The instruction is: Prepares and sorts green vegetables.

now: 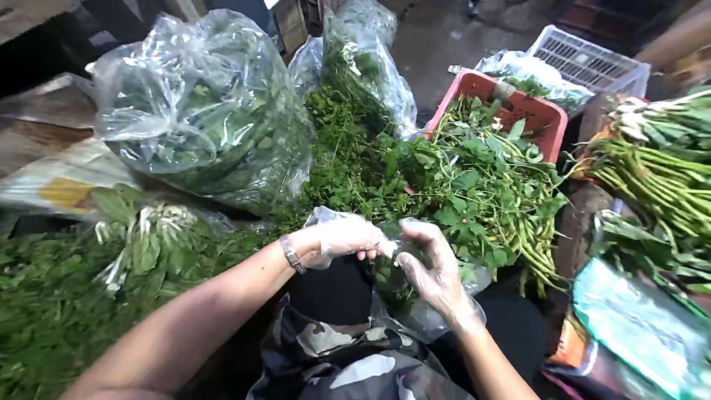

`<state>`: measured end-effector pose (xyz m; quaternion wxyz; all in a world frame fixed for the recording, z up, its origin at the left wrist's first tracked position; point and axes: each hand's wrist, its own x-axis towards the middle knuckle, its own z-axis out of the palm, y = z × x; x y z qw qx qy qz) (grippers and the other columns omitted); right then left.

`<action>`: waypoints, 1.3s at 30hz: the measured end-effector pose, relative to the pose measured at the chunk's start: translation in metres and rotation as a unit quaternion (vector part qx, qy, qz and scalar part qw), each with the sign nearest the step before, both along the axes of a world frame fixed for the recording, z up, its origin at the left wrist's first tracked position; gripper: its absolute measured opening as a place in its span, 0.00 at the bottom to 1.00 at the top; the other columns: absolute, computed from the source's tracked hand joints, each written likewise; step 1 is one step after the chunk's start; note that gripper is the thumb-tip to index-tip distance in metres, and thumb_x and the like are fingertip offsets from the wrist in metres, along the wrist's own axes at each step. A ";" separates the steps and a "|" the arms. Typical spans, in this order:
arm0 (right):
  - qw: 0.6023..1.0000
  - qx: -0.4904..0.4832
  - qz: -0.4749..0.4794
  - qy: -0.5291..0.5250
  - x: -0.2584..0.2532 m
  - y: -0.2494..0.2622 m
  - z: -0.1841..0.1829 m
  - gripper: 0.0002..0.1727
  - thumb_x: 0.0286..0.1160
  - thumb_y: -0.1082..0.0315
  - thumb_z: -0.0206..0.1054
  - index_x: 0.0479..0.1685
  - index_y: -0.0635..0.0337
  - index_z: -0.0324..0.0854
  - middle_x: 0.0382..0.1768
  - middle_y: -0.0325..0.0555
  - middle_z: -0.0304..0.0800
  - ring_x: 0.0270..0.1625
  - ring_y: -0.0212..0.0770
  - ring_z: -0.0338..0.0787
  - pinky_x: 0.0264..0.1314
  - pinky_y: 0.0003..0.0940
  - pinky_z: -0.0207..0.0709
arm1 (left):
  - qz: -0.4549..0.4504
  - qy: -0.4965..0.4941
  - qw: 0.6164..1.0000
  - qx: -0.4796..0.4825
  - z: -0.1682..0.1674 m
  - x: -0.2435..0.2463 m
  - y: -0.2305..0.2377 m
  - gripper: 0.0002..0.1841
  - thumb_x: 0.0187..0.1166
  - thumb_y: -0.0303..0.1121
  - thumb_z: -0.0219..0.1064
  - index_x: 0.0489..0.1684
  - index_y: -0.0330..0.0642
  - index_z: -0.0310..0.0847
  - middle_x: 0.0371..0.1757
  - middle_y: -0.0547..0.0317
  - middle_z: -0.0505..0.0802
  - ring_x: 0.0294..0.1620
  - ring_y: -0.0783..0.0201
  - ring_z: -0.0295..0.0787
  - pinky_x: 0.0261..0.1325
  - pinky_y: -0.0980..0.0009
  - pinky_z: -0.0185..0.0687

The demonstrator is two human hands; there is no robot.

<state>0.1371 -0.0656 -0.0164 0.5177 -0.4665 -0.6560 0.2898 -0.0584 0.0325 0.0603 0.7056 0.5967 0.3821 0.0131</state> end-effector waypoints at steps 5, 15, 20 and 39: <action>0.964 0.180 -0.106 -0.162 -0.010 0.000 0.007 0.10 0.79 0.58 0.72 0.47 0.52 0.91 0.42 0.49 0.93 0.48 0.41 0.91 0.54 0.35 0.82 | -0.034 -0.039 0.997 0.048 -0.012 0.005 0.001 0.14 0.85 0.25 0.53 0.27 0.47 0.79 0.24 0.78 0.81 0.26 0.85 0.74 0.35 0.87 0.71; 0.980 0.105 -0.024 -0.168 0.000 -0.007 -0.004 0.05 0.69 0.72 0.68 0.33 0.65 0.85 0.40 0.56 0.91 0.42 0.49 0.92 0.40 0.40 0.84 | 0.035 0.058 0.944 0.322 -0.042 0.017 -0.004 0.12 0.85 0.30 0.60 0.48 0.29 0.86 0.45 0.44 0.91 0.49 0.56 0.87 0.61 0.55 0.79; 0.975 -0.129 -0.058 -0.170 0.021 -0.009 0.035 0.27 0.62 0.60 0.82 0.58 0.69 0.85 0.66 0.66 0.85 0.52 0.55 0.93 0.51 0.50 0.88 | 0.015 -0.047 0.926 0.373 -0.017 0.047 -0.022 0.10 0.79 0.30 0.64 0.39 0.31 0.89 0.40 0.47 0.94 0.44 0.58 0.90 0.55 0.58 0.83; 0.856 0.033 -0.468 0.216 0.336 0.272 0.177 0.41 0.81 0.66 0.67 0.90 0.57 0.47 0.72 0.57 0.75 0.58 0.43 0.87 0.55 0.39 0.86 | 0.339 -0.122 0.909 0.209 -0.048 0.078 0.030 0.14 0.85 0.25 0.49 0.58 0.25 0.76 0.40 0.60 0.86 0.34 0.79 0.84 0.42 0.80 0.83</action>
